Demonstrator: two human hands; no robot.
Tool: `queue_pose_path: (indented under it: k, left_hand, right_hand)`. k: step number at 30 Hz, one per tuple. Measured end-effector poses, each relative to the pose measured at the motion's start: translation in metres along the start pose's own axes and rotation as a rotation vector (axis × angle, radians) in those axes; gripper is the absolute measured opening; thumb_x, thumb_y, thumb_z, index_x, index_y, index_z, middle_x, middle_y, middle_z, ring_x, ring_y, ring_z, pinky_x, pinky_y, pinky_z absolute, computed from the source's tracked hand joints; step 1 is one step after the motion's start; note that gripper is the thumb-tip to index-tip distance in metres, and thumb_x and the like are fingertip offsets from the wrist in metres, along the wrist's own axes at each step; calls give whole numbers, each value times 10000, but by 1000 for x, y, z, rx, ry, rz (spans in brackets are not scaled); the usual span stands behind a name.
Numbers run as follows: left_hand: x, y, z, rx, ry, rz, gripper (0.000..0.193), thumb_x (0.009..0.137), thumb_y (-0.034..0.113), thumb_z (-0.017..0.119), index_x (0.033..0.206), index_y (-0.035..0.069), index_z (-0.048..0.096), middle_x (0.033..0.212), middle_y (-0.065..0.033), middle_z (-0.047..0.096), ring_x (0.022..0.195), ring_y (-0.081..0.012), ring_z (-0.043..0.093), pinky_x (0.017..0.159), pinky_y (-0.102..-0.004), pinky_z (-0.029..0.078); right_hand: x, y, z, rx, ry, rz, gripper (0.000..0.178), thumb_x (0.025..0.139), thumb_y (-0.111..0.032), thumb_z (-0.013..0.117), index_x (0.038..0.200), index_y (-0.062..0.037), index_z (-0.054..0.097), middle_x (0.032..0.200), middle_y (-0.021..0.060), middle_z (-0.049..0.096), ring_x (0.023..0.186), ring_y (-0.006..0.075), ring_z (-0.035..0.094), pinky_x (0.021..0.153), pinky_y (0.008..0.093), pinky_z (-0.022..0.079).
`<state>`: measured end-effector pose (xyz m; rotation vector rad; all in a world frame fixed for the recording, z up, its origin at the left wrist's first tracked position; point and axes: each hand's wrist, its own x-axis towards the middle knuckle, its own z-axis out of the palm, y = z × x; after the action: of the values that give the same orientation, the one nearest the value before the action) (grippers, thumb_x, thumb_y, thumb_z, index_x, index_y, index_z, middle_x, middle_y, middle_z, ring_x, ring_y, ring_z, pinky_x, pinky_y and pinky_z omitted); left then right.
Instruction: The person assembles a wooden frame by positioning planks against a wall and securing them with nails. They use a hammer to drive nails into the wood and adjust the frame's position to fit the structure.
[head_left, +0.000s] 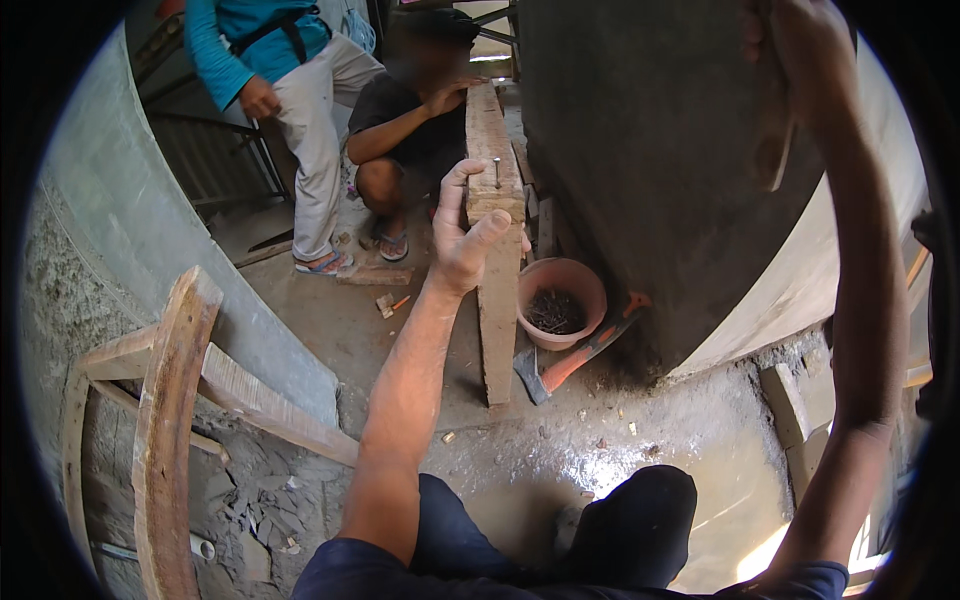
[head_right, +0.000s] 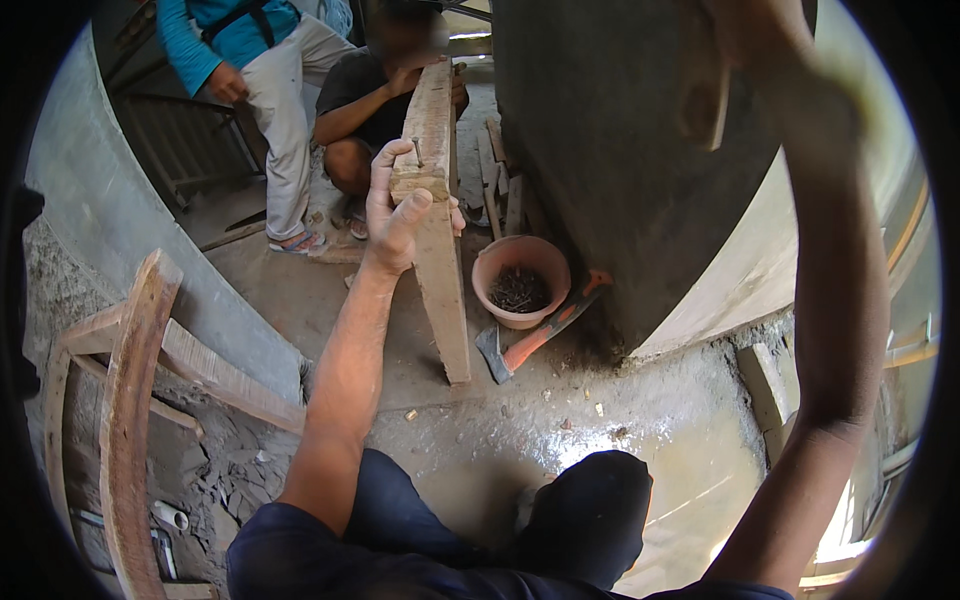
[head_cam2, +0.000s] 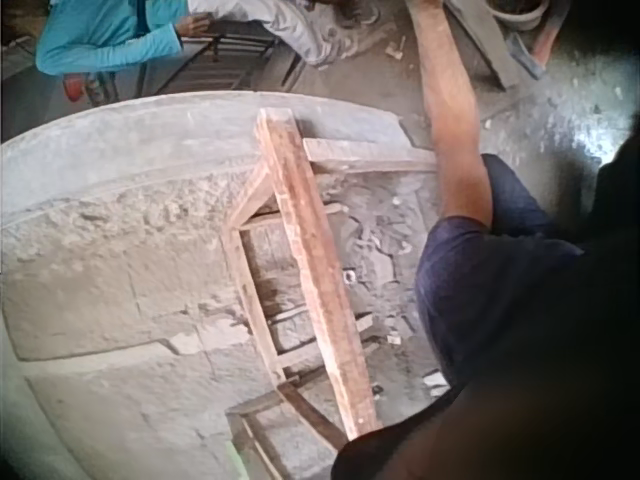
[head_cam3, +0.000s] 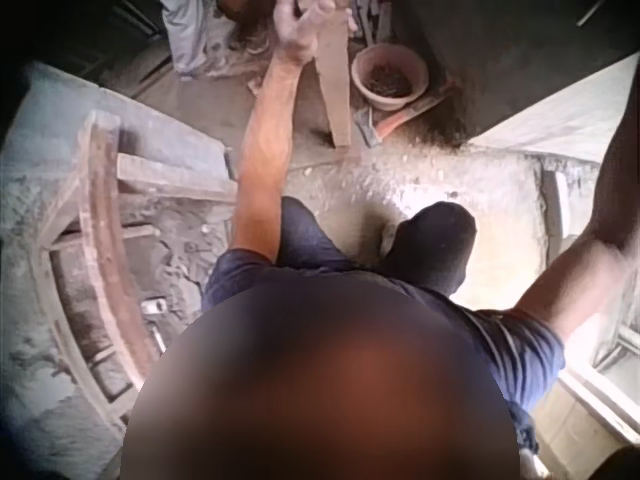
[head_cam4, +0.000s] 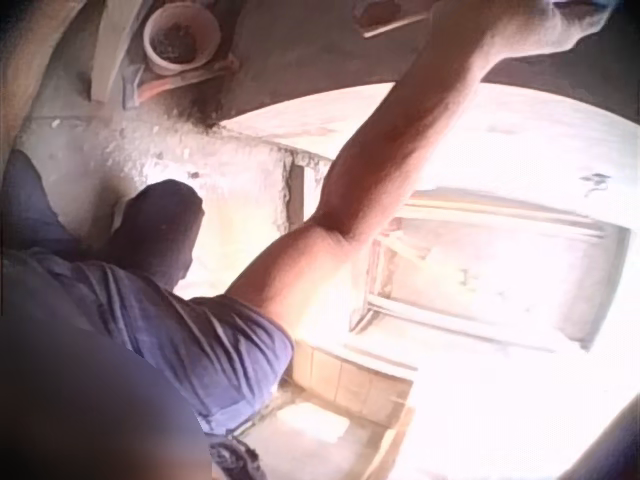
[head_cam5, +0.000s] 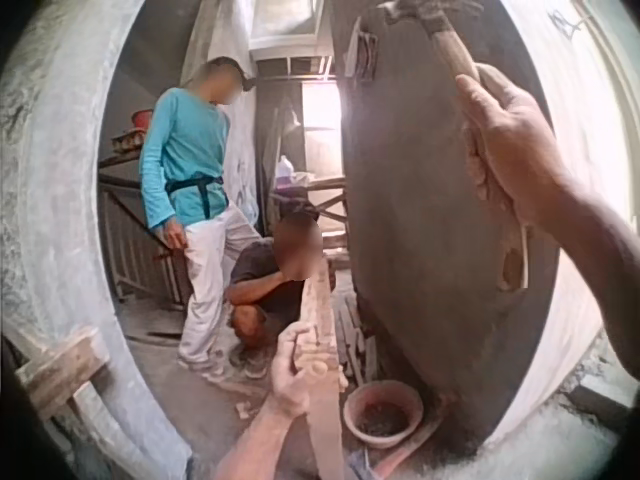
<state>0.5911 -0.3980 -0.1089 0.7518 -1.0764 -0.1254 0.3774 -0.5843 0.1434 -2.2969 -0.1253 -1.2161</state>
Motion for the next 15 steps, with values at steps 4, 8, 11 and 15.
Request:
queue_pose_path:
  k: [4, 8, 11, 15]
  left_hand:
    - [-1, 2, 2, 53, 11, 5, 693, 976, 239, 784, 1534, 151, 382, 1128, -140, 664, 787, -221, 719, 689, -394, 650]
    - [-1, 1, 4, 63, -3, 8, 693, 977, 251, 785, 1530, 146, 381, 1124, -134, 663, 794, -216, 720, 680, -389, 652]
    - [0, 1, 3, 60, 7, 14, 701, 980, 257, 783, 1534, 133, 371, 1129, -131, 663, 812, -209, 723, 686, -376, 656]
    - [-3, 3, 2, 69, 12, 8, 716, 976, 259, 786, 1541, 133, 364, 1140, -139, 660, 813, -211, 724, 691, -377, 656]
  right_hand:
    - [-29, 20, 23, -103, -384, -15, 424, 1101, -406, 572, 1324, -70, 702, 901, 106, 704, 750, 178, 673, 741, 383, 552]
    - [-7, 9, -5, -405, -375, -27, 400, 1075, -277, 672, 1420, -76, 676, 966, 142, 726, 841, 181, 679, 818, 358, 546]
    - [3, -21, -19, -159, -27, 33, 312, 1114, -296, 585, 1338, -84, 631, 821, 47, 606, 646, 132, 586, 598, 301, 500]
    - [-30, -16, 14, -64, -145, -80, 353, 1096, -260, 603, 1384, -57, 624, 881, 81, 649, 714, 203, 635, 679, 346, 526]
